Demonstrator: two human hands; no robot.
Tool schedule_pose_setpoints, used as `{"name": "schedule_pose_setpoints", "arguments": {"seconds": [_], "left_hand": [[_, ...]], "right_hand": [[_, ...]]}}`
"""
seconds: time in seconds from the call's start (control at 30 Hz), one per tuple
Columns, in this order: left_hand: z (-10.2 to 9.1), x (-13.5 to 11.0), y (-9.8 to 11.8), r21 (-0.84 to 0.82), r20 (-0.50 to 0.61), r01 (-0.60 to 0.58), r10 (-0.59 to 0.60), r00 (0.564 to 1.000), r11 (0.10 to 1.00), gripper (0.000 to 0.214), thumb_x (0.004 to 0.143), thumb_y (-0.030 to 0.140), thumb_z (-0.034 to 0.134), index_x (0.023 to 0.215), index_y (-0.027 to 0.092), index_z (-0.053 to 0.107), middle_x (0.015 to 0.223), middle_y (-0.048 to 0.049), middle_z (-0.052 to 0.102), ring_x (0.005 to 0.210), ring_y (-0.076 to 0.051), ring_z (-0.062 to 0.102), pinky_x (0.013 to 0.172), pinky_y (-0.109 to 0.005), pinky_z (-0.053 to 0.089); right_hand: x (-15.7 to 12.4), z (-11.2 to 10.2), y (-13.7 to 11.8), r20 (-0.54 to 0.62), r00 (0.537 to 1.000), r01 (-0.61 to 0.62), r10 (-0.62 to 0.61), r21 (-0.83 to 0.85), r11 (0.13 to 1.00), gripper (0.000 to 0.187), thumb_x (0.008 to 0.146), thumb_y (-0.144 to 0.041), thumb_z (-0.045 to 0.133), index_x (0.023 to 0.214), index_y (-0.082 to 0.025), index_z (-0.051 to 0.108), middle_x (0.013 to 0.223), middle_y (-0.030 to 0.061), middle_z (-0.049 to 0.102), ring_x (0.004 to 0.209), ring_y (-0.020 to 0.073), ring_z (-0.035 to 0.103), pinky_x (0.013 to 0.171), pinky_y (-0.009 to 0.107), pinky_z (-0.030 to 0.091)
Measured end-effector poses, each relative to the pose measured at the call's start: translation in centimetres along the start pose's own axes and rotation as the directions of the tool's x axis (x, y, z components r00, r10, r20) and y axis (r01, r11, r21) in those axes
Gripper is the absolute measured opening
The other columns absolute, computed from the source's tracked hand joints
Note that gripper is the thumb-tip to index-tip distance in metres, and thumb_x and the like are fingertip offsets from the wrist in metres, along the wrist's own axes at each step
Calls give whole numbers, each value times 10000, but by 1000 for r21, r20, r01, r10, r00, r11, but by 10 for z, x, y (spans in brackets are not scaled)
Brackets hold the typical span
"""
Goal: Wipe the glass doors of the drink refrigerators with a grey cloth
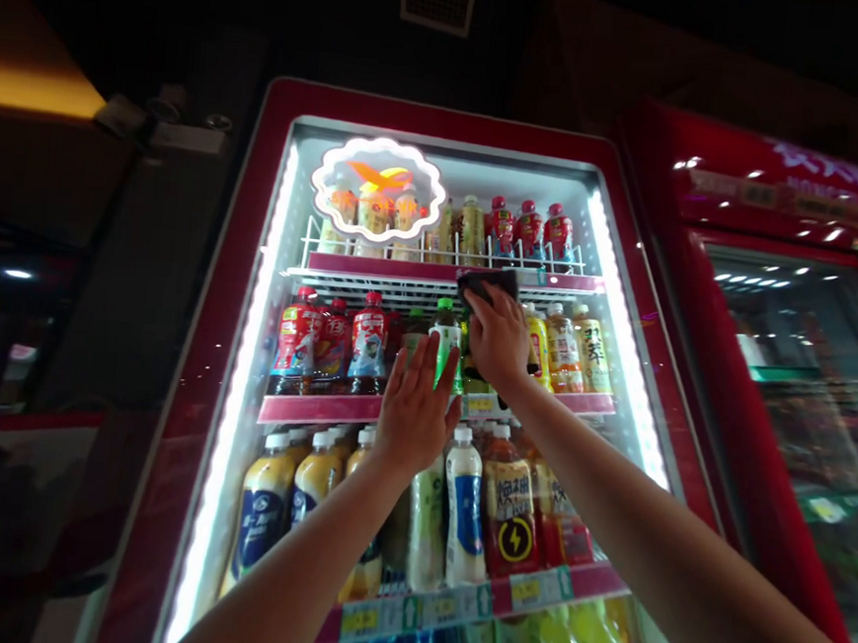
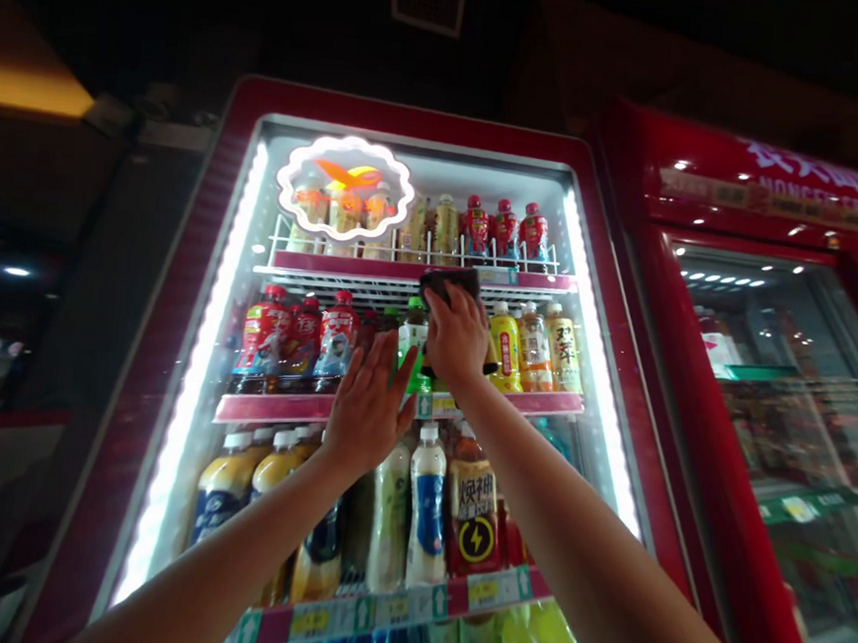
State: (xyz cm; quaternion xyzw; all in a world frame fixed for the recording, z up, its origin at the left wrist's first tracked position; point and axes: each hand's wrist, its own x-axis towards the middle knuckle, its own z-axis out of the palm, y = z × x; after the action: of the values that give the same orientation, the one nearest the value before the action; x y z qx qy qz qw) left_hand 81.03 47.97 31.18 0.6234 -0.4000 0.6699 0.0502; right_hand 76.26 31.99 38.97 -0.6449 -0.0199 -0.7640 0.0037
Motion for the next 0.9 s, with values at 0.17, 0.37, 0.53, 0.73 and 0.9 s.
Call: {"name": "schedule_pose_setpoints", "arguments": {"seconds": [0.17,0.37,0.53,0.73,0.9], "left_hand": [[0,1,-3,-3,-54,-32,32,998,999,788,1009,324,446,1646,210,-4,1717,-136,86,1576,-316,139,1280,-557,225],[1,0,-2,-13,-58,-18,17,998,1000,804,1012,306,453,1643,249,-42,1720,-123,94,1572,-312,167,1271,-561,246],[1,0,1,-27,-43,-7,5,999,1000,771,1014,301,440,1645,222,4,1717,-143,87,1574,-319,140,1273,-564,232],[0,1,-2,-58,-49,-24,21,999,998,761,1016,329,444,1644,251,22,1724,-106,49,1575,-313,142,1279,-563,208],[0,1,-4,-24,-49,-26,25,998,999,795,1008,328,459,1640,300,-23,1728,-88,74,1569,-303,185,1274,-545,234]], "right_hand": [[39,6,-1,81,985,155,-155,6,988,450,1010,-220,398,1396,-290,619,1508,34,552,1408,222,472,1182,419,393],[41,-17,62,-50,993,-112,110,-57,992,479,984,-199,404,1413,-253,609,1490,88,556,1341,293,535,1120,503,464],[-5,-21,60,-135,980,-159,146,-85,984,492,974,-224,408,1417,-324,600,1480,75,561,1337,327,540,1070,600,484],[19,-8,31,62,991,118,-114,-58,991,477,999,-258,437,1447,-362,563,1534,15,522,1434,257,453,1168,504,420],[44,-17,80,-29,1000,3,-5,-83,997,486,1001,-241,391,1444,-334,569,1510,40,535,1381,274,502,1121,514,465]]}}
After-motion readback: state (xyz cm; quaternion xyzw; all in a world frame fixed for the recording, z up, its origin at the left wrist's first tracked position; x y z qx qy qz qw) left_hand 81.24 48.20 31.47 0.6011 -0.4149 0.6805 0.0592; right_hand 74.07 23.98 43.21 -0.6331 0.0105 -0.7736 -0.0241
